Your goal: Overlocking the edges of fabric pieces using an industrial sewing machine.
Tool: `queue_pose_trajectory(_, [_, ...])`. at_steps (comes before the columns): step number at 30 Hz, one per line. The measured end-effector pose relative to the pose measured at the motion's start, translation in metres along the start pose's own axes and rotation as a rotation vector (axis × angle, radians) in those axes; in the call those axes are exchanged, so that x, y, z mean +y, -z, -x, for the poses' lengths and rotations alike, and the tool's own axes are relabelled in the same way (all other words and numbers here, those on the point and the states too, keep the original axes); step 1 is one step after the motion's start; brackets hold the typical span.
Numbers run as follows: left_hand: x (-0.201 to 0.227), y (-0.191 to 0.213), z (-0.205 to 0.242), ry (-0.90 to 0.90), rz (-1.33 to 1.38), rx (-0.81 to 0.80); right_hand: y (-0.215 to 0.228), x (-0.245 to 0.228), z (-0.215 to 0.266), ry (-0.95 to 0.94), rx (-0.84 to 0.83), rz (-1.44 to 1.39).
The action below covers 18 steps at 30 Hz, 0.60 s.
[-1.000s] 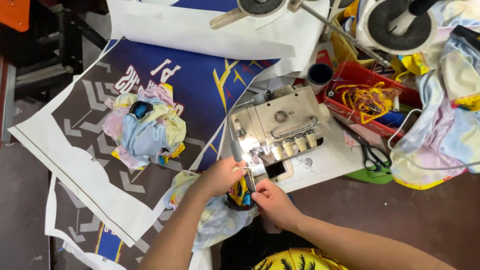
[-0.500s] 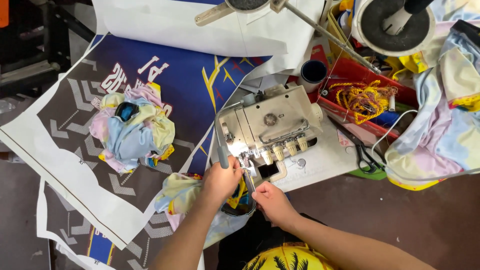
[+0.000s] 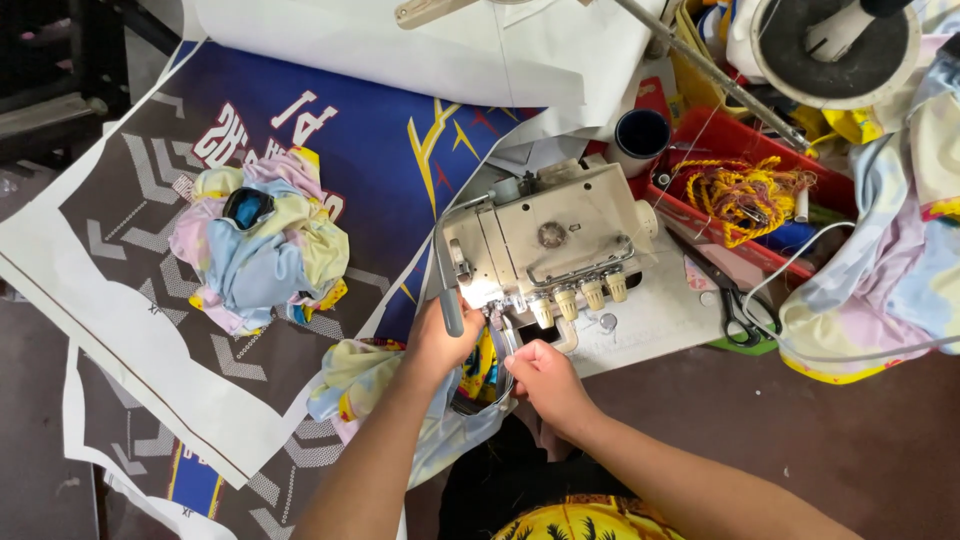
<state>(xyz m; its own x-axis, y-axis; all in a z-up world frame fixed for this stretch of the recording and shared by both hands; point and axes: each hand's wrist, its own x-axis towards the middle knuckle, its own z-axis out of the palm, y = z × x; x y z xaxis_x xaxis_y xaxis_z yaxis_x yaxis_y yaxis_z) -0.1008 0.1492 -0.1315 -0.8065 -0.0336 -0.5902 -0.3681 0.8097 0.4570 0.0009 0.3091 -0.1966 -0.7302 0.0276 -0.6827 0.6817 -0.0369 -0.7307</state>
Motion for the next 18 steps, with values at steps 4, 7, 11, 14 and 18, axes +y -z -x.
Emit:
queue_pose_trajectory(4, [-0.003, -0.001, 0.0, -0.027, -0.01, 0.006, -0.001, -0.001, 0.001, 0.004, 0.02, -0.016])
queue_pose_trajectory(7, [0.002, 0.004, 0.005, -0.027, -0.028, -0.032, -0.002, 0.002, 0.001, -0.003, 0.032, -0.018])
queue_pose_trajectory(11, [0.003, 0.006, 0.006, -0.039, -0.007, -0.021, -0.004, 0.001, 0.001, 0.005, 0.024, -0.022])
queue_pose_trajectory(14, [0.006, 0.007, 0.006, -0.034, -0.039, -0.034, -0.004, 0.001, 0.003, 0.011, 0.03, -0.015])
queue_pose_trajectory(18, [-0.004, -0.006, 0.005, -0.054, -0.112, 0.082, -0.002, 0.001, 0.006, 0.018, 0.016, -0.032])
